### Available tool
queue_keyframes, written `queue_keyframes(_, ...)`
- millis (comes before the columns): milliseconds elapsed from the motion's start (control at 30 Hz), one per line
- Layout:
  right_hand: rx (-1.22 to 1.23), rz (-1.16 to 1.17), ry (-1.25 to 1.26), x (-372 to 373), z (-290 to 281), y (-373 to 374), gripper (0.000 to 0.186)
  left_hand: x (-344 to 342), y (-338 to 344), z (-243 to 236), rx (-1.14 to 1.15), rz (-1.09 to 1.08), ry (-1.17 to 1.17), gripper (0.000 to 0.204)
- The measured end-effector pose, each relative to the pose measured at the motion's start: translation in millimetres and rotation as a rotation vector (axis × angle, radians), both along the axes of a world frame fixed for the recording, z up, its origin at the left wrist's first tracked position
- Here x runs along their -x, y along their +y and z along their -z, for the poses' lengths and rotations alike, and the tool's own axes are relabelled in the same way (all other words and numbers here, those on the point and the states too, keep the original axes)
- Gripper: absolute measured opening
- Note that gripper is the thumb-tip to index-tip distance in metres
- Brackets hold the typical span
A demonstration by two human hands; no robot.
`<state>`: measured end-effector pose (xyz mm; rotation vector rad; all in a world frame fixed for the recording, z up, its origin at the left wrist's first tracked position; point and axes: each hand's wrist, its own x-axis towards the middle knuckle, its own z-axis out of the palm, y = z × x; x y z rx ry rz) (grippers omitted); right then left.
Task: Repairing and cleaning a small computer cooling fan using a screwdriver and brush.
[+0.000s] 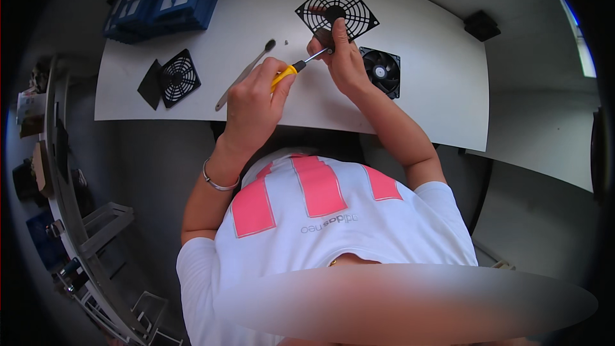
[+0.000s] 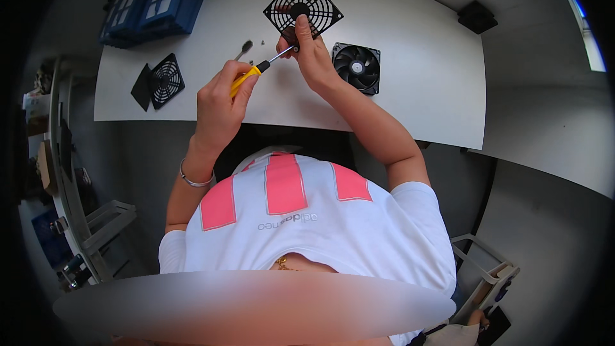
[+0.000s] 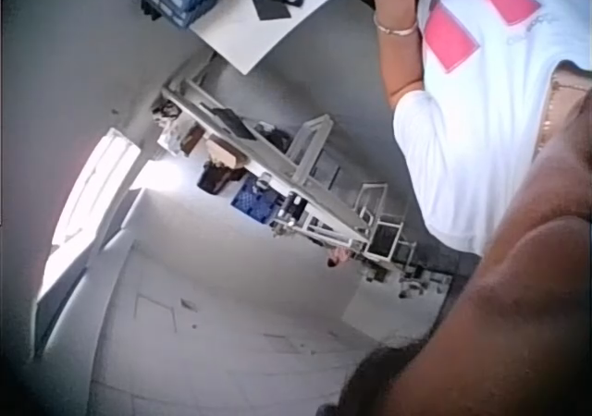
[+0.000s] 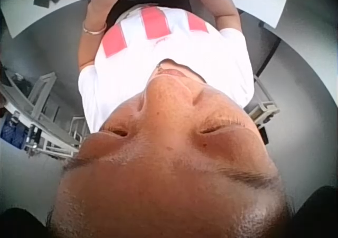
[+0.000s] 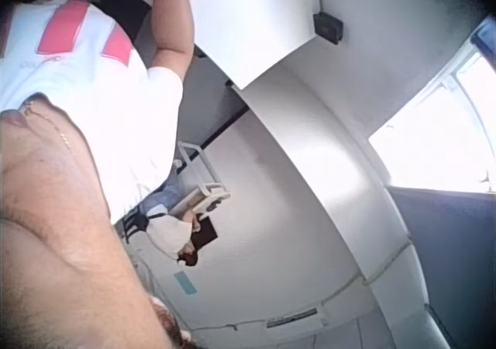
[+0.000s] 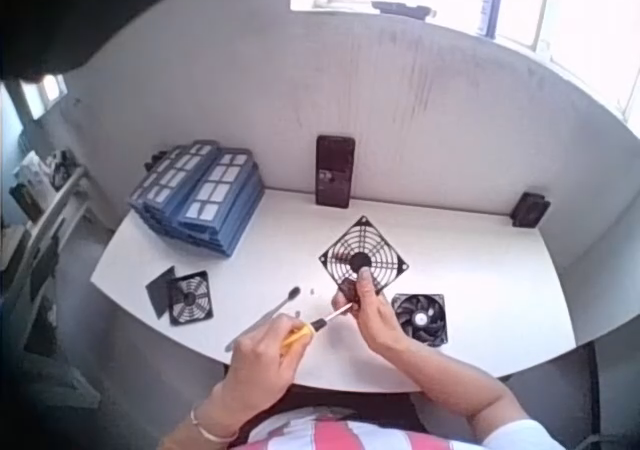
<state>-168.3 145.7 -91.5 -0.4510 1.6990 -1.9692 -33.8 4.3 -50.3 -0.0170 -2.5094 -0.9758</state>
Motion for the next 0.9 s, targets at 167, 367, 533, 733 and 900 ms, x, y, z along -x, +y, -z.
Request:
queue_keyframes(167,-0.154,0.028,0.142,0.5,-0.5,1.8,0.067,-3.1,1.2,-1.1,-0.006,0.007,0.001,0.012)
queue_keyframes(367,-0.071,0.042,0.137,-0.1,4.6,-1.3,0.06,-4.4,1.6,-1.6,0.009,-0.007,-0.012,0.012)
queue_keyframes(533,-0.087,0.023,0.237,-0.3,7.3,-0.7,0.058,-4.0,0.6,-2.9,0.026,-0.001,-0.018,0.012)
queue_keyframes(733,-0.062,0.087,0.3,-0.1,12.8,-2.0,0.049,-4.4,2.0,-2.3,-0.051,0.011,0.022,0.014)
queue_keyframes(900,-0.083,0.052,0.333,-1.0,11.6,-1.5,0.059,-5.7,-2.8,0.7,-0.067,0.039,-0.206,0.013)
